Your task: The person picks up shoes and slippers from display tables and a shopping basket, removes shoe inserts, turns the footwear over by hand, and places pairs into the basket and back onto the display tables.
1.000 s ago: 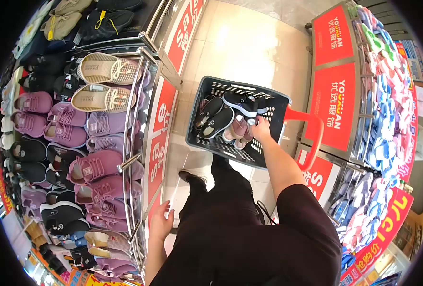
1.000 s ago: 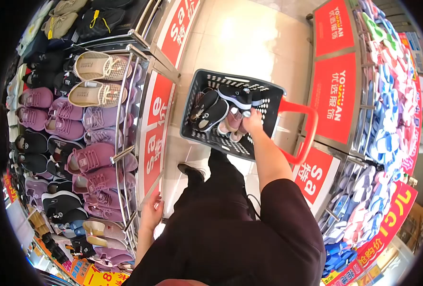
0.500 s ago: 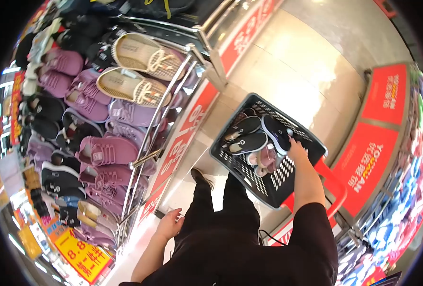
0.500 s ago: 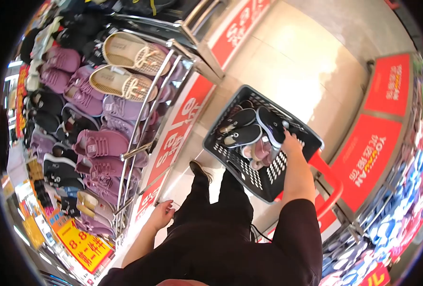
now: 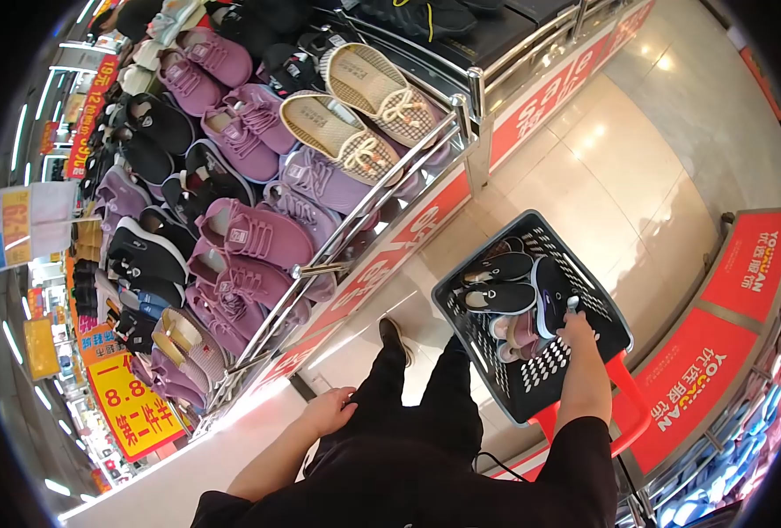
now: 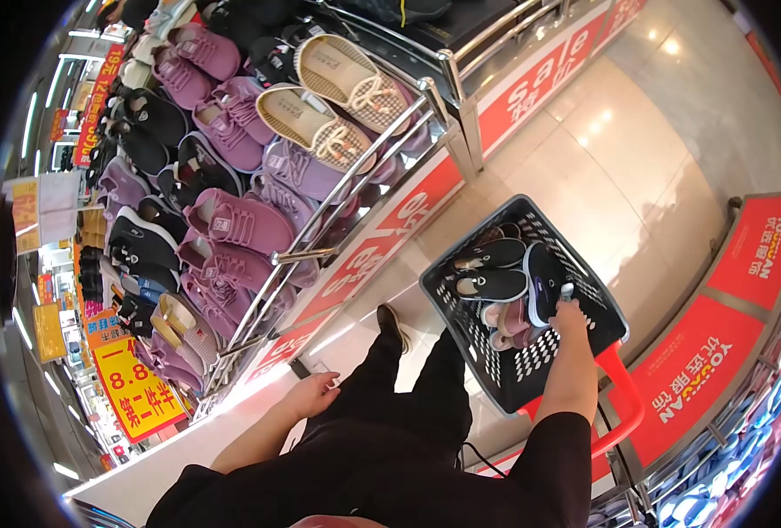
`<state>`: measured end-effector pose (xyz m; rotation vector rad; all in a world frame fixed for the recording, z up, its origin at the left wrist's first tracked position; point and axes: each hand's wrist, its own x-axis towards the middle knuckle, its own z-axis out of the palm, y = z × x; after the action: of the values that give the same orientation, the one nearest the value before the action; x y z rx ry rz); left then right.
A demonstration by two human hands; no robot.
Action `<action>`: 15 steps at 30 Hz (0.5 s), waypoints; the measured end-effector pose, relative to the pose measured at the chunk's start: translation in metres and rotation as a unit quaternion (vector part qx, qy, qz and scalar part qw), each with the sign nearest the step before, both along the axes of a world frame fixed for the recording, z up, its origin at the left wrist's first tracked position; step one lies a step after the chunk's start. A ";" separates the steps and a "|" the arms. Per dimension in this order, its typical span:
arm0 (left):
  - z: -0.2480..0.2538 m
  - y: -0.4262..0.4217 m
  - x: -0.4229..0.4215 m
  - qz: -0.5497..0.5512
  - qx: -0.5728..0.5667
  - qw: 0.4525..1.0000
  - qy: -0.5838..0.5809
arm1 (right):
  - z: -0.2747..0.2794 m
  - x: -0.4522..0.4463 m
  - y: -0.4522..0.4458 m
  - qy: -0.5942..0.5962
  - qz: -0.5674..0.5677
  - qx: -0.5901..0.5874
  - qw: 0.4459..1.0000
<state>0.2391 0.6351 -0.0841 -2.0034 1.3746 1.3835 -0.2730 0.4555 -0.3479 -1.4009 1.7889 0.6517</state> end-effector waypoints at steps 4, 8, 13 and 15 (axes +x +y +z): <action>-0.004 0.016 0.006 -0.015 -0.031 0.999 0.011 | 0.012 0.014 0.023 -0.006 0.002 -0.050 0.999; -0.002 0.021 0.004 0.000 -0.091 0.995 0.047 | 0.080 0.044 0.022 0.024 -0.029 -0.097 0.995; 0.009 0.008 -0.005 0.032 -0.144 0.983 0.108 | 0.121 0.085 0.047 -0.160 -0.220 -0.245 0.931; 0.013 0.002 -0.007 0.057 -0.160 0.975 0.141 | 0.204 0.139 0.046 -0.317 -0.419 -0.141 0.839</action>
<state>0.2320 0.6370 -0.0708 -2.1767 1.7249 1.6375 -0.1335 0.5017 -0.1442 -0.7063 1.7213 -0.5115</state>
